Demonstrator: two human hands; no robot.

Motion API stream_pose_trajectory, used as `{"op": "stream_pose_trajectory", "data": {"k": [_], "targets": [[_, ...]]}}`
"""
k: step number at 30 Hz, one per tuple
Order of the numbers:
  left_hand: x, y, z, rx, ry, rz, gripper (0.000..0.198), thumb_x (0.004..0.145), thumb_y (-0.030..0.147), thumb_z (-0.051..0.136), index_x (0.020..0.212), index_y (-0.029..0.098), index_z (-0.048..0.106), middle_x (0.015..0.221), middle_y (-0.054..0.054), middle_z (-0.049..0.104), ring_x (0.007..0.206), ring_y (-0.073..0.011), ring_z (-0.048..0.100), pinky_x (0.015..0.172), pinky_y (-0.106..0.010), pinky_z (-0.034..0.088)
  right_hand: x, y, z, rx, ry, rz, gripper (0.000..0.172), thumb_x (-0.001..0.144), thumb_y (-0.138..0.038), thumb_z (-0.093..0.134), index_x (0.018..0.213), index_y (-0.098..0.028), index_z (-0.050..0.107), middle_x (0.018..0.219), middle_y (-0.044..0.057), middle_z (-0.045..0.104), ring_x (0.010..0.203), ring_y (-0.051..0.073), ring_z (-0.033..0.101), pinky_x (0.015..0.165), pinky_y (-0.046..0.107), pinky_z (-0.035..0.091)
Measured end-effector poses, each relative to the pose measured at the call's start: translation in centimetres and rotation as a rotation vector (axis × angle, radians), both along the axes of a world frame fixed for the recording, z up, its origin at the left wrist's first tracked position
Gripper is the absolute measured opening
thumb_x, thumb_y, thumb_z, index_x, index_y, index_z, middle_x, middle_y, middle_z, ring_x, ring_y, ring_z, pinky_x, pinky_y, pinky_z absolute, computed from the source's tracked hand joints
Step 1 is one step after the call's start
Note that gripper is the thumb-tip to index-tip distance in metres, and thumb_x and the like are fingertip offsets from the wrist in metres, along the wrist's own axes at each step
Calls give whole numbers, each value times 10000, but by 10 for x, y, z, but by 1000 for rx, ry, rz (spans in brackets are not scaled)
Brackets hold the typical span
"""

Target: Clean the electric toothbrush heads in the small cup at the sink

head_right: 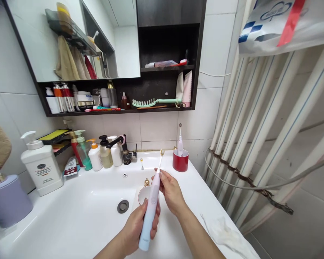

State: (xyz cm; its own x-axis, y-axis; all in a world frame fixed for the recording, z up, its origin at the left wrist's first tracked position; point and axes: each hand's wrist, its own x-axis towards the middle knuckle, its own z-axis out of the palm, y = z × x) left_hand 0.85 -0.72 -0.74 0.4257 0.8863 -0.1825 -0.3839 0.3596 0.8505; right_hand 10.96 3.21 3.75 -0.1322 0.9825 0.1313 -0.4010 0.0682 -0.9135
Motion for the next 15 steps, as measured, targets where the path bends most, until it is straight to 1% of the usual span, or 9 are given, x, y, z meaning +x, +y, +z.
{"op": "stream_pose_trajectory", "data": {"k": [4,7,9,12,13,14,15], "targets": [[-1,0,3,7,50,-48,526,610,608,222,716,136,428,424,28,422,319,-60,364,370,-203,242,8,3,3,-41,70,-18,231,658,-344,462,775,-160,535,601,7,563,594,102,499,590,238,386],[-4,2,5,-8,106,-88,534,605,616,205,701,138,422,406,35,409,308,-61,356,362,-203,245,6,4,1,-58,100,-24,201,646,-324,486,738,-151,532,611,14,571,603,109,516,619,254,392],[-4,3,4,33,179,-64,538,602,620,198,687,138,419,402,38,406,305,-61,354,360,-206,251,4,5,-1,-68,112,-59,185,633,-316,502,708,-149,526,615,11,572,592,110,523,621,257,395],[-4,3,1,198,308,57,522,592,620,224,663,139,414,404,40,406,303,-59,349,354,-206,249,2,6,-2,-76,106,-134,175,616,-311,522,677,-148,518,595,2,567,577,108,526,613,252,398],[-4,2,1,218,319,69,518,591,619,226,661,141,411,405,41,407,303,-58,350,353,-205,248,1,6,-3,-74,101,-149,172,614,-311,524,666,-148,516,583,-1,563,569,106,525,607,249,399],[-4,2,1,198,304,43,518,593,621,217,663,145,409,406,43,405,303,-58,350,354,-204,248,1,5,-2,-70,101,-152,169,614,-312,523,652,-148,514,571,-4,559,560,104,522,598,246,400],[-4,1,1,144,268,-11,521,596,623,199,668,150,405,405,45,401,303,-57,348,355,-203,248,2,5,-2,-64,106,-146,167,615,-314,520,636,-148,510,562,-7,555,548,100,519,589,244,401]]}}
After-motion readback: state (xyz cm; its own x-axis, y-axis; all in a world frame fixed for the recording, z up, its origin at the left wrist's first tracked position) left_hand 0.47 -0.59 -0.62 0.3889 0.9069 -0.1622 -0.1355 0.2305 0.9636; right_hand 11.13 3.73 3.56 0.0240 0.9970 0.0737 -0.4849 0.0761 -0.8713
